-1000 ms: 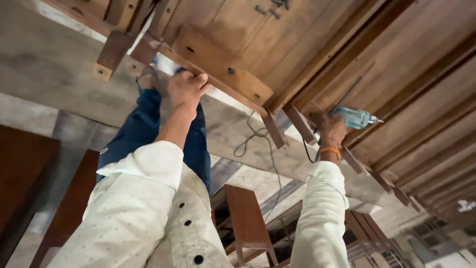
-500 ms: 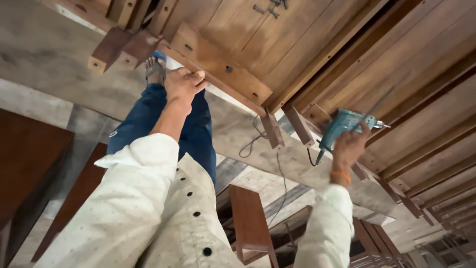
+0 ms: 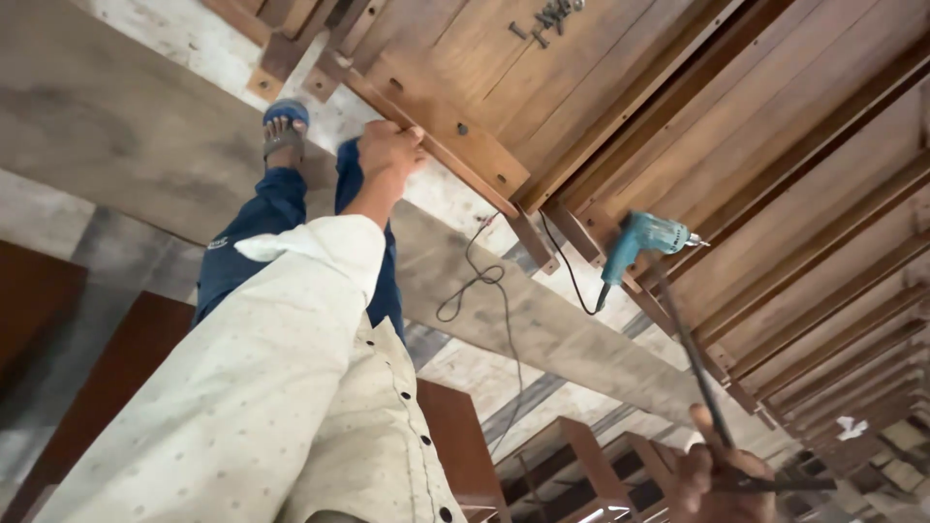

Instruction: The person assembles a wooden cabinet by aligning wooden pieces and securing them with screws using a hex key. They place wooden components into position, insert screws, and tighten them to join the parts together.

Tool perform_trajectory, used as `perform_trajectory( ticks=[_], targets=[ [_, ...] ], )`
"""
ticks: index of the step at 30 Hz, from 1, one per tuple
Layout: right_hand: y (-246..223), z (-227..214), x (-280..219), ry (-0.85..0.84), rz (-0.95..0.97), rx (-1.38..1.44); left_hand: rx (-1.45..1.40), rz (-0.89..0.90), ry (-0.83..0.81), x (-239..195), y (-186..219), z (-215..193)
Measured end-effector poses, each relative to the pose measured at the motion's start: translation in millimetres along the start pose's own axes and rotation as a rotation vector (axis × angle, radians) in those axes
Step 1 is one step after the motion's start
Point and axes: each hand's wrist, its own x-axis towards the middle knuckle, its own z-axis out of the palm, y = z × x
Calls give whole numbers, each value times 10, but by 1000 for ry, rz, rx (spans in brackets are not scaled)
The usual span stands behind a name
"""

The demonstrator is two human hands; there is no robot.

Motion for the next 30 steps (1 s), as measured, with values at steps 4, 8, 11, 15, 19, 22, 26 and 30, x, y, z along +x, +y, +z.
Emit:
perform_trajectory(
  ticks=[4,8,11,15,19,22,26,30],
  targets=[
    [447,1007,-110,143,-114,-639,83,-41,19,394,-430,-99],
    [883,1793,136,44,-394,-1433,-505,21,-834,1726,-1661,-6],
    [1186,2055,439,-50,-525,-1672,-254,196,-638,1172,-1253,101],
    [1525,2185,737,-60,-556,-1675,377,185,6,139,-309,126],
    [1672,2173,842,-133,-666,-1653,254,94,-3,13,-156,105],
    [1714,2172,868,-130,-679,-1627,90,34,-28,129,-288,132],
    [1744,2175,899,-125,-664,-1604,6,-8,-41,0,-149,109],
    [1767,2175,908,-151,-685,-1624,126,-3,-3,-129,-23,86]
  ],
)
